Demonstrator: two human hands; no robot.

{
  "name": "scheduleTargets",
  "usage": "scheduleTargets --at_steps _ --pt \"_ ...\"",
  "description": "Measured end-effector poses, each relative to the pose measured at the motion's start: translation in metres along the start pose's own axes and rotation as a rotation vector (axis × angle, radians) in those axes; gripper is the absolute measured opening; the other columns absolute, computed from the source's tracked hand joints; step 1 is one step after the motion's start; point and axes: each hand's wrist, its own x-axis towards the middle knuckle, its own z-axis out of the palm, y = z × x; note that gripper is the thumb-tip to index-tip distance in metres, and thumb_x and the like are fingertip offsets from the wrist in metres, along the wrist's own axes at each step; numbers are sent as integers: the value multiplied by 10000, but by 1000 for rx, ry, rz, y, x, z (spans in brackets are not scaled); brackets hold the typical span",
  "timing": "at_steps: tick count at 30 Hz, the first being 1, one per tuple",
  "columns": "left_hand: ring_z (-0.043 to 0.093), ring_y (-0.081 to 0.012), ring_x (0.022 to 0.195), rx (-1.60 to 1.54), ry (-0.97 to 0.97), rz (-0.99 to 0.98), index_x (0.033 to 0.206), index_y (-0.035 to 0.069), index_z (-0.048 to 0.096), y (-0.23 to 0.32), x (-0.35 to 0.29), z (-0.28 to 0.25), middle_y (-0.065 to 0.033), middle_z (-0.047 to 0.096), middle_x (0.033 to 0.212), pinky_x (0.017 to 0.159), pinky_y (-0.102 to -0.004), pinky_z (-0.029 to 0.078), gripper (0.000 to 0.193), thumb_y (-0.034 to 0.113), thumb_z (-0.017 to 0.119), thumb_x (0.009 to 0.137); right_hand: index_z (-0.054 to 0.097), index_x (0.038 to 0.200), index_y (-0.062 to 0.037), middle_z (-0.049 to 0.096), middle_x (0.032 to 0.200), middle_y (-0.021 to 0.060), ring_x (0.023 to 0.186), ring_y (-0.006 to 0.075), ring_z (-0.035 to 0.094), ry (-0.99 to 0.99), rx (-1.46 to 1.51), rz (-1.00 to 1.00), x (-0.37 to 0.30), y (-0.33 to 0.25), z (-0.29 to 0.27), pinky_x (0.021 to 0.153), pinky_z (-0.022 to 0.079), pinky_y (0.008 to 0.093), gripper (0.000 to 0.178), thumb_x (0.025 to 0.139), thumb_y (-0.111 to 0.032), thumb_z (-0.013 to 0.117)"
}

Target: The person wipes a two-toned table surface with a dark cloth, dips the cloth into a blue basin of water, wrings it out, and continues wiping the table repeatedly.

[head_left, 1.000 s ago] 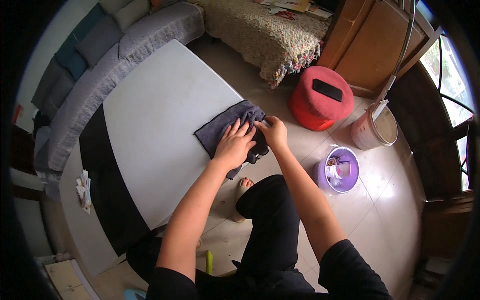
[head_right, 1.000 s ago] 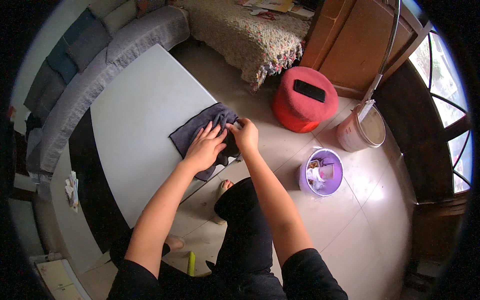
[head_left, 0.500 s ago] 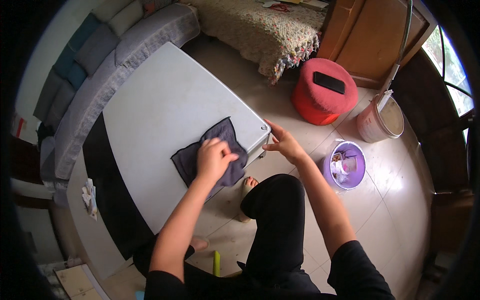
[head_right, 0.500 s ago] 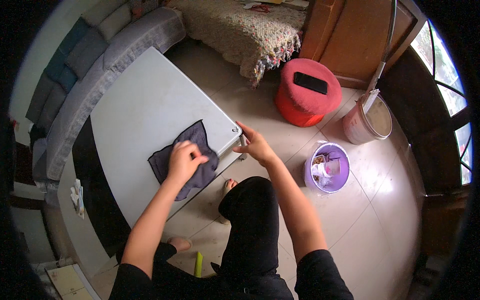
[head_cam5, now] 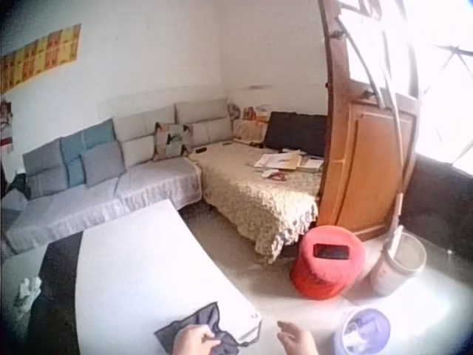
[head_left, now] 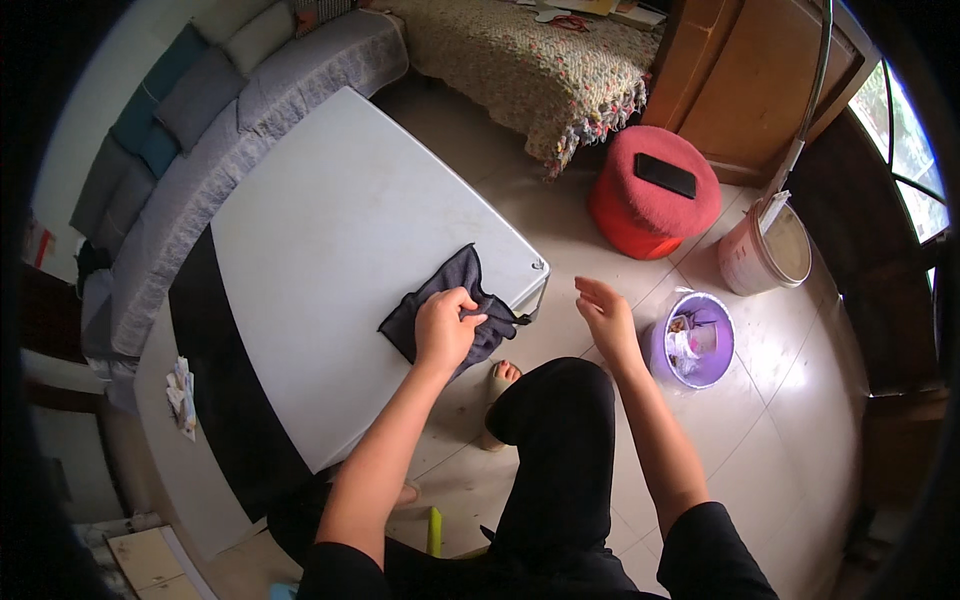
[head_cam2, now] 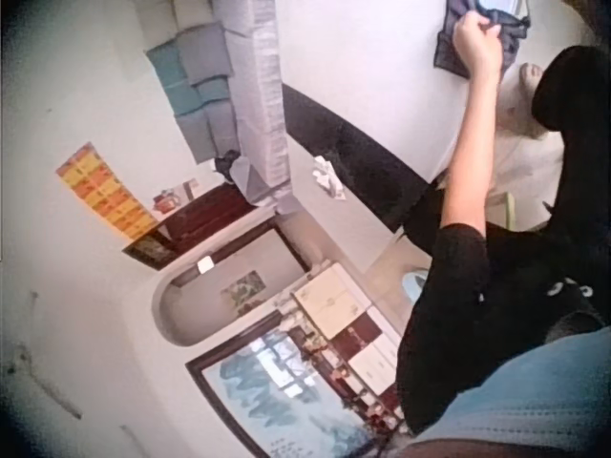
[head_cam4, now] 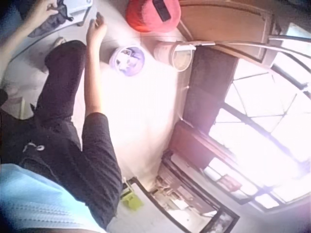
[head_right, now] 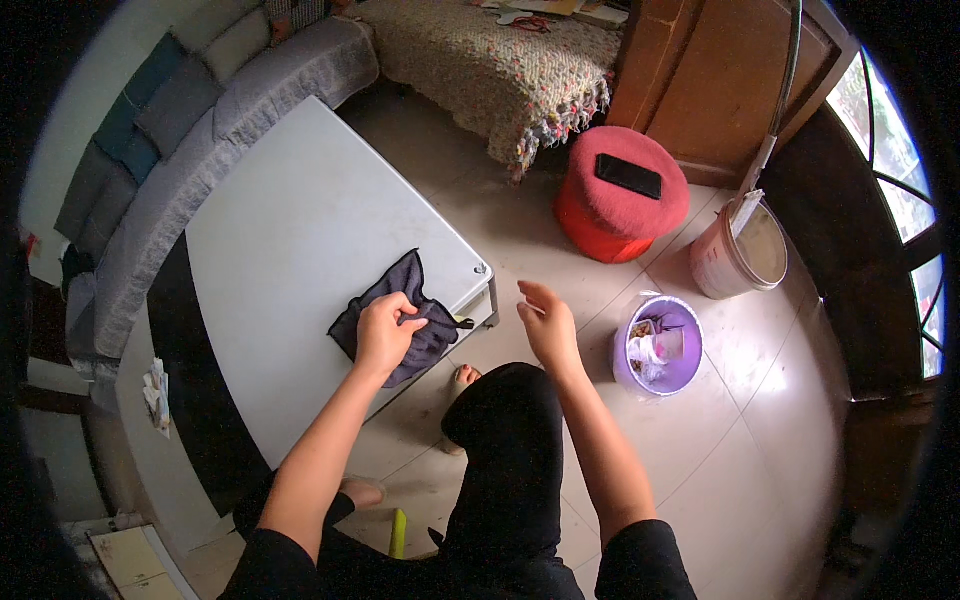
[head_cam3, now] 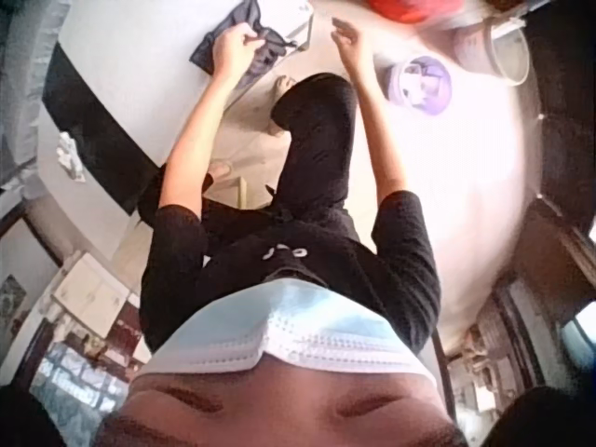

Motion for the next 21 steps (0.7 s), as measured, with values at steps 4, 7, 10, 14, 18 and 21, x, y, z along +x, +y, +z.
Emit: scheduleTargets --at_steps 4,7,10,14,18,21 --pt "561 -315 668 -33 142 132 679 9 540 20 28 37 -151 569 671 578 -383 426 208 40 727 593 561 1077 13 589 1060 186 987 283 582 -73 -219 21 -36 -34 6 838 452 328 291 789 -25 553" --pt "561 -349 693 -16 173 152 683 11 550 34 58 57 -154 586 696 605 -409 432 208 96 726 610 540 1119 16 553 1133 194 1070 305 530 -167 -308 -310 -52 -60 37 890 417 339 326 794 6 518" --pt "567 -312 608 -52 92 132 666 6 555 20 53 49 -154 578 645 549 -374 431 221 117 736 608 459 1213 4 427 1280 198 1179 322 423 -191 -490 -328 -51 -64 45 949 377 353 441 775 16 507" --pt "502 -211 523 10 61 120 662 5 545 -12 6 7 -111 554 600 498 -317 401 243 56 766 574 413 1237 31 362 1328 204 1259 328 315 -227 -667 -422 -47 -47 52 1002 333 358 491 754 27 502" --pt "557 -244 549 35 83 159 667 3 554 -7 7 8 -121 572 609 517 -323 428 201 39 738 596 387 1245 55 341 1327 239 1258 348 308 -252 -680 -416 -52 -37 69 1030 290 374 509 751 17 507" --pt "599 -289 622 -33 60 65 678 10 572 10 38 36 -138 605 659 557 -350 455 179 62 726 605 350 1250 97 273 1349 278 1281 367 253 -162 -791 -405 -47 -42 70 1039 271 374 527 757 6 512"
